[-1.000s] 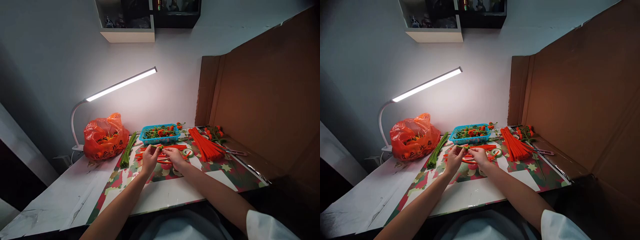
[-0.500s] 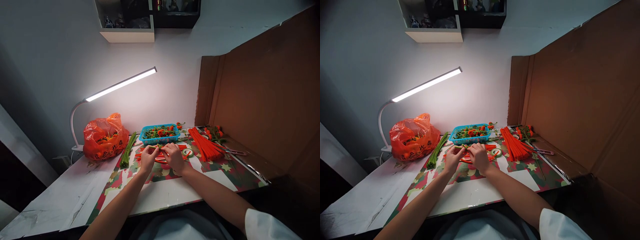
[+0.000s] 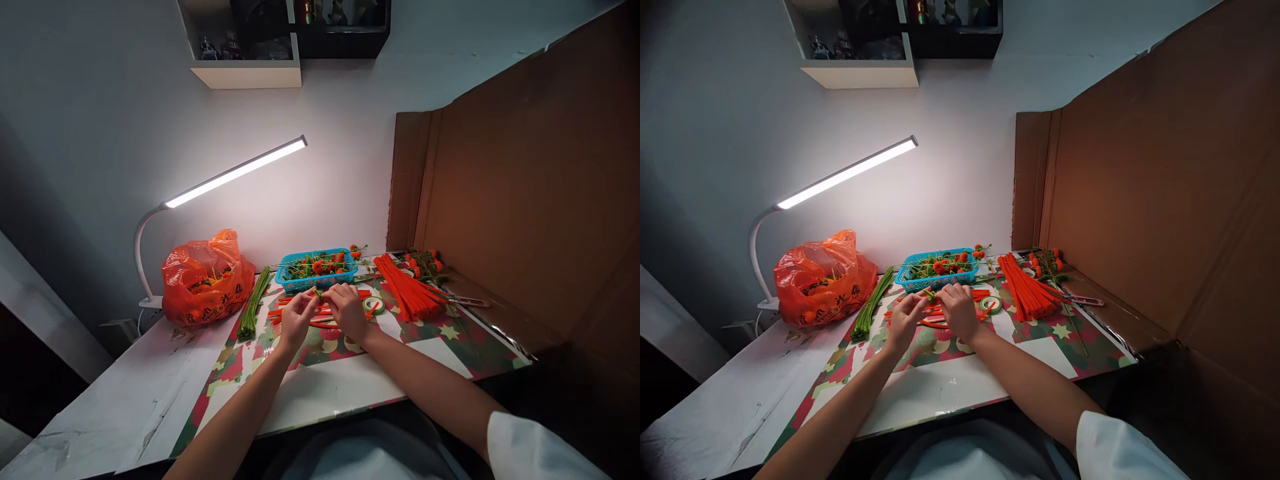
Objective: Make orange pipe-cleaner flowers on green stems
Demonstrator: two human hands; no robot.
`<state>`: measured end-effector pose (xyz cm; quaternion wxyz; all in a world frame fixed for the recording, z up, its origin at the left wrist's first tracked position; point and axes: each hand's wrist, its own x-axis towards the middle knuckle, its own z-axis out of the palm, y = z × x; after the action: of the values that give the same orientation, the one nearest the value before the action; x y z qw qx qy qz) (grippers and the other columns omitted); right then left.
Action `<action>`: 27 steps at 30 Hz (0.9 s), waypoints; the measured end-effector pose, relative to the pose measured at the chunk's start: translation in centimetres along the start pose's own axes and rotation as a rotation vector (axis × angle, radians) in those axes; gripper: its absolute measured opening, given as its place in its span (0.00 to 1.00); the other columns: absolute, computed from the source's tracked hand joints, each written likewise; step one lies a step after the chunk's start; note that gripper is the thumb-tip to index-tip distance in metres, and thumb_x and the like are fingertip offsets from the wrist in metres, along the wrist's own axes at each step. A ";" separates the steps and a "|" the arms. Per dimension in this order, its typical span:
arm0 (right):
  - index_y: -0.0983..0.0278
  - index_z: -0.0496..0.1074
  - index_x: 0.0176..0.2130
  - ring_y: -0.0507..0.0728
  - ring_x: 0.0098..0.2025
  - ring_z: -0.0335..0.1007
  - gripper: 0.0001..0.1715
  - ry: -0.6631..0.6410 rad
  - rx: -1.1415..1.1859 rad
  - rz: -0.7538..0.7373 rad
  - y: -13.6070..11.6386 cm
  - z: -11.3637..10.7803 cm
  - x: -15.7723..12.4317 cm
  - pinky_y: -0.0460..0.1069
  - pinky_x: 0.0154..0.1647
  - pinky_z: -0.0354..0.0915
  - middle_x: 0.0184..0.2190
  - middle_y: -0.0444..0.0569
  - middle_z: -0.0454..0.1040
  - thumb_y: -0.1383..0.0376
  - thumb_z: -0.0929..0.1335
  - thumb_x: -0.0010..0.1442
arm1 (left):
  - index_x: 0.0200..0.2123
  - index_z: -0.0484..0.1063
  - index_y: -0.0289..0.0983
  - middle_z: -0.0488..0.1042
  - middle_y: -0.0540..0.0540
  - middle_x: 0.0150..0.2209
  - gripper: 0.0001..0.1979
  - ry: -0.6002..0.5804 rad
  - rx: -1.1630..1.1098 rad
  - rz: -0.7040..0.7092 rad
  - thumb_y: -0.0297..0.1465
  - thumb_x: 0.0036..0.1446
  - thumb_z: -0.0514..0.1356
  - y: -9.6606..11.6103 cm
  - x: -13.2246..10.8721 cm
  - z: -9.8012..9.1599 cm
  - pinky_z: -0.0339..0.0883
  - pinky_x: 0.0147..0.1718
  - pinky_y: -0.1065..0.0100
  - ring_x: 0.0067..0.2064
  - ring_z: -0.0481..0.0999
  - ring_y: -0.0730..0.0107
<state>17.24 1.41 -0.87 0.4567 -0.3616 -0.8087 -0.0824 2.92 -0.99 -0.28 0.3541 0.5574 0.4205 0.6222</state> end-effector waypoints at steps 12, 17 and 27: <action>0.62 0.70 0.39 0.56 0.38 0.58 0.12 -0.063 -0.129 -0.207 0.4 0.2 -0.1 0.53 0.40 0.48 0.37 0.48 0.72 0.70 0.59 0.64 | 0.34 0.75 0.33 0.78 0.38 0.35 0.14 -0.370 -0.175 -0.597 0.37 0.46 0.66 1.2 1.4 -3.1 0.75 0.33 0.64 0.38 0.79 0.58; 0.62 0.69 0.38 0.56 0.37 0.59 0.11 -0.088 -0.105 -0.197 0.1 0.3 -0.2 0.52 0.40 0.48 0.35 0.49 0.72 0.70 0.59 0.63 | 0.25 0.73 0.34 0.77 0.41 0.30 0.12 -0.325 -0.178 -0.482 0.37 0.44 0.66 0.7 1.3 -2.6 0.74 0.36 0.62 0.34 0.78 0.62; 0.63 0.66 0.26 0.53 0.30 0.62 0.07 0.002 0.687 0.467 -1.0 0.9 0.5 0.47 0.32 0.57 0.27 0.45 0.66 0.65 0.63 0.55 | 0.19 0.67 0.37 0.72 0.46 0.27 0.13 -0.130 0.386 0.281 0.36 0.52 0.58 0.6 0.2 -0.9 0.64 0.28 0.71 0.29 0.70 0.69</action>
<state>15.83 1.34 -0.79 0.5580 -0.3618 -0.6850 0.2974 2.07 -1.20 0.31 0.1775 0.7064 0.4264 0.5363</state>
